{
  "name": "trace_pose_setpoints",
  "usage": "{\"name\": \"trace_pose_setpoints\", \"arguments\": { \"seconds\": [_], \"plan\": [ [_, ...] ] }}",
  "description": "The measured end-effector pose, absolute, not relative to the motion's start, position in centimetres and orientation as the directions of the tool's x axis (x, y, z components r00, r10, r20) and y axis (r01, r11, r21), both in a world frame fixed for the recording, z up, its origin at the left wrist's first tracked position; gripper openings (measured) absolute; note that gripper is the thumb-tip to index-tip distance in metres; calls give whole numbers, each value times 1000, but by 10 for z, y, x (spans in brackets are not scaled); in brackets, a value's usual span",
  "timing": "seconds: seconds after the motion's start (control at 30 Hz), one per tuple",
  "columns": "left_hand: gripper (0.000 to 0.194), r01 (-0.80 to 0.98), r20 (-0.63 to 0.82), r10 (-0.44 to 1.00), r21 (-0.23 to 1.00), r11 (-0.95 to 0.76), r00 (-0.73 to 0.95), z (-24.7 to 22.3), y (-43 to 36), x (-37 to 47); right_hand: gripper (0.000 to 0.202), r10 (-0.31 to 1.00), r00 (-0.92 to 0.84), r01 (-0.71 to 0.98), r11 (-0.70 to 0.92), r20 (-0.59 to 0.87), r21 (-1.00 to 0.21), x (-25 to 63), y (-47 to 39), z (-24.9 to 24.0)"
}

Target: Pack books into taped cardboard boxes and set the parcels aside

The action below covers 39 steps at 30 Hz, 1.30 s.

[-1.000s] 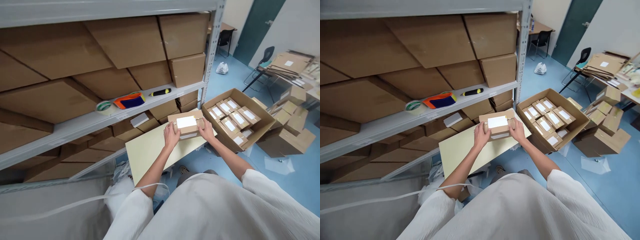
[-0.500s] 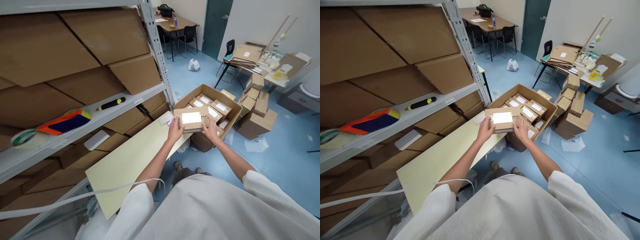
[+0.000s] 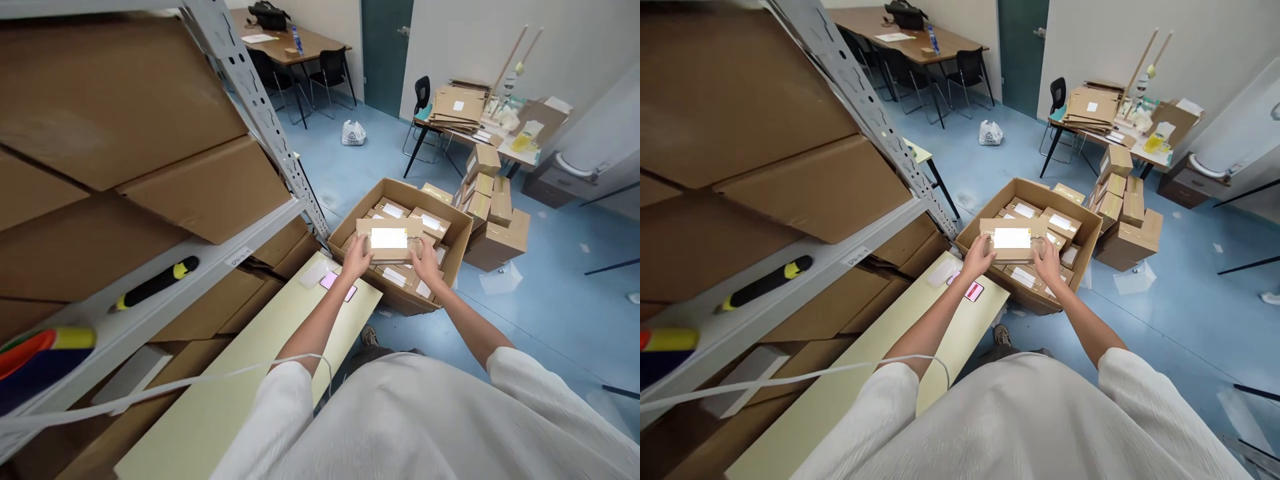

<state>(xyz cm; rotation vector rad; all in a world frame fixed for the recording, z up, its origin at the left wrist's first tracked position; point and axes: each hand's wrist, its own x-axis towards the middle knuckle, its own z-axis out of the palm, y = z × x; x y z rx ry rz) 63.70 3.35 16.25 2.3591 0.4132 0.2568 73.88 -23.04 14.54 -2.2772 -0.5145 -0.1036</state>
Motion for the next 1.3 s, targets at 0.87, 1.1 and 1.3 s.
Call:
{"name": "trace_pose_setpoints", "arguments": {
  "seconds": [0.87,1.1,1.3],
  "plan": [
    [67,350,-340,215,413,-841,916,73,123,659,68,565,788,309,-708,-246,-635,739,-108,39],
    [89,312,-376,158,396,-864,913,69,117,640,70,578,776,327,-709,-251,-625,733,-110,36],
    [84,342,-373,180,435,-833,910,70,112,645,76,574,784,326,-703,-235,-631,728,-115,39]
  ]
}}
